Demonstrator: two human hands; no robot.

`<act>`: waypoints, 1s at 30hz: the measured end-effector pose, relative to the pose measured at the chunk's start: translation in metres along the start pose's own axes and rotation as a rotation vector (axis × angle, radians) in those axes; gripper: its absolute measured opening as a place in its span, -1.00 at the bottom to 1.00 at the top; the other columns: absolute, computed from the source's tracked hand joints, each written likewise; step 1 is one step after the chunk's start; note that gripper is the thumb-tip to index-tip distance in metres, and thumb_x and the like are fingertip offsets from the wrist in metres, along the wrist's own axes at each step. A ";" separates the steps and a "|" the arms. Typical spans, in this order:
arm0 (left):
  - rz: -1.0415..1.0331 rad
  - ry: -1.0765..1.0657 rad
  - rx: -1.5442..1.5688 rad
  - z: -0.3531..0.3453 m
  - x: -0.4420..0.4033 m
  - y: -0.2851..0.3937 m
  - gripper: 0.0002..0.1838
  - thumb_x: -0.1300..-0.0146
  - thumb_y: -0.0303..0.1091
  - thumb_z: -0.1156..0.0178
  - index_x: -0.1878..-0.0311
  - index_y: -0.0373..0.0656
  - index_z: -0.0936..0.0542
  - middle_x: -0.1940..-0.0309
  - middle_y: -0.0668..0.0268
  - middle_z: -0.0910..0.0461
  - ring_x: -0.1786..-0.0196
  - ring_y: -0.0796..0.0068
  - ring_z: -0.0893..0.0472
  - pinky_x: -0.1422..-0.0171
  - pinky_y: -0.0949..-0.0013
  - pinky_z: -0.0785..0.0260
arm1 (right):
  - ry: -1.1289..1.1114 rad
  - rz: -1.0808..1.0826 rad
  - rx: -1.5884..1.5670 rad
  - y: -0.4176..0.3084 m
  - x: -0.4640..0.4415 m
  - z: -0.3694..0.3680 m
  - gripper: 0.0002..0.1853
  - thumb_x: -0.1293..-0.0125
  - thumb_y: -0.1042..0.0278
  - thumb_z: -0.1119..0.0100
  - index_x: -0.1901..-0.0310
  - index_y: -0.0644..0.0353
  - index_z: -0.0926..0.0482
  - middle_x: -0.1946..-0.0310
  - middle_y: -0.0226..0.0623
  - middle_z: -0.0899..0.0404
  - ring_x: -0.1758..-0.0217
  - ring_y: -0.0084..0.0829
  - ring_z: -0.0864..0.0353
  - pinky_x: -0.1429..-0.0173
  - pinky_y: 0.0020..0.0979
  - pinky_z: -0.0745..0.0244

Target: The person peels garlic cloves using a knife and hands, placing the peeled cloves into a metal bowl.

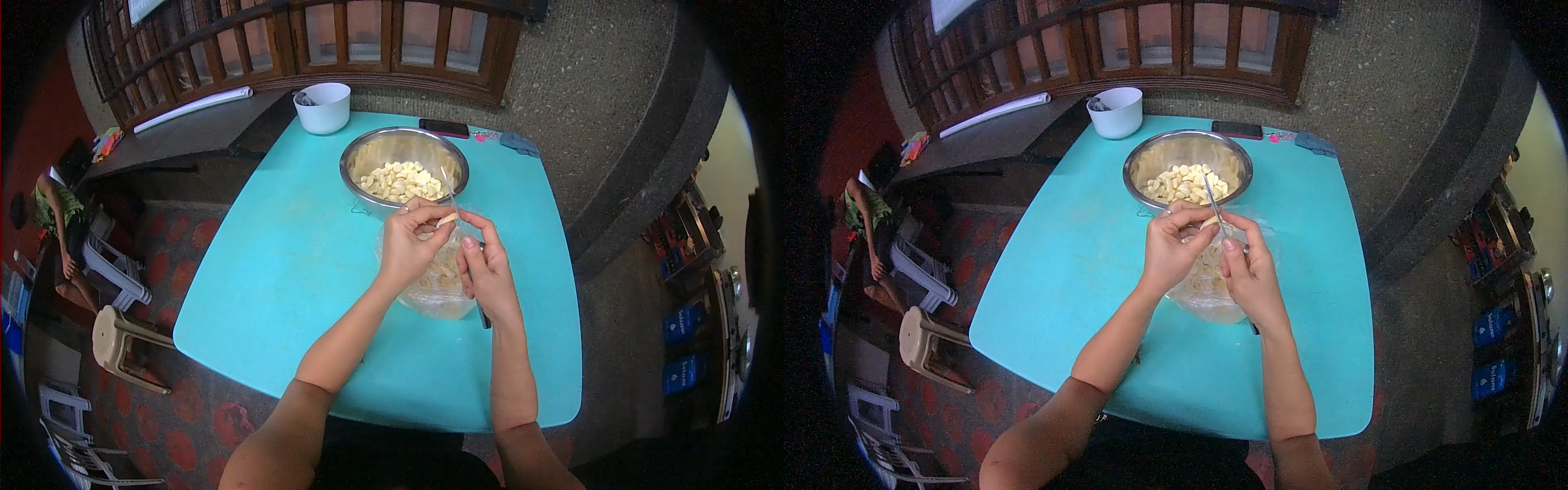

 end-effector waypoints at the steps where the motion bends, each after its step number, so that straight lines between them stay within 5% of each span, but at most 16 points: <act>1: -0.013 0.024 -0.001 0.000 0.000 0.001 -0.76 -0.05 -0.60 -0.26 0.15 -0.30 -0.66 0.26 0.25 -0.57 0.23 0.52 -0.60 0.14 0.52 -0.52 | -0.001 -0.004 -0.012 0.001 0.000 0.000 -0.65 -0.45 0.34 0.14 -0.24 0.04 -0.28 0.59 -0.58 -0.27 0.64 -0.79 -0.15 0.58 -0.67 -0.07; 13: -0.093 0.102 -0.076 0.000 0.003 0.001 -0.74 -0.01 -0.60 -0.29 0.15 -0.25 -0.67 0.33 0.28 -0.56 0.24 0.53 -0.58 0.14 0.53 -0.50 | -0.003 0.000 -0.107 0.006 -0.002 0.003 -0.68 -0.46 0.29 0.12 -0.19 0.10 -0.33 0.60 -0.55 -0.30 0.73 -0.78 -0.13 0.69 -0.66 -0.06; 30: 0.299 -0.014 0.546 0.006 -0.003 -0.020 -0.68 -0.23 -0.47 -0.21 -0.06 -0.27 -0.54 0.15 0.30 -0.61 0.16 0.55 -0.57 0.02 0.47 -0.43 | -0.035 -0.062 -0.204 0.011 -0.005 0.009 -0.66 -0.46 0.28 0.11 -0.20 0.15 -0.31 0.61 -0.51 -0.31 0.75 -0.76 -0.17 0.69 -0.65 -0.10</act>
Point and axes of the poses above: each hand's wrist, its own x-axis away from the middle knuckle, its own z-axis out of the back of the hand, y = z × x, the point moved 5 cm from there along -x, towards the middle knuckle
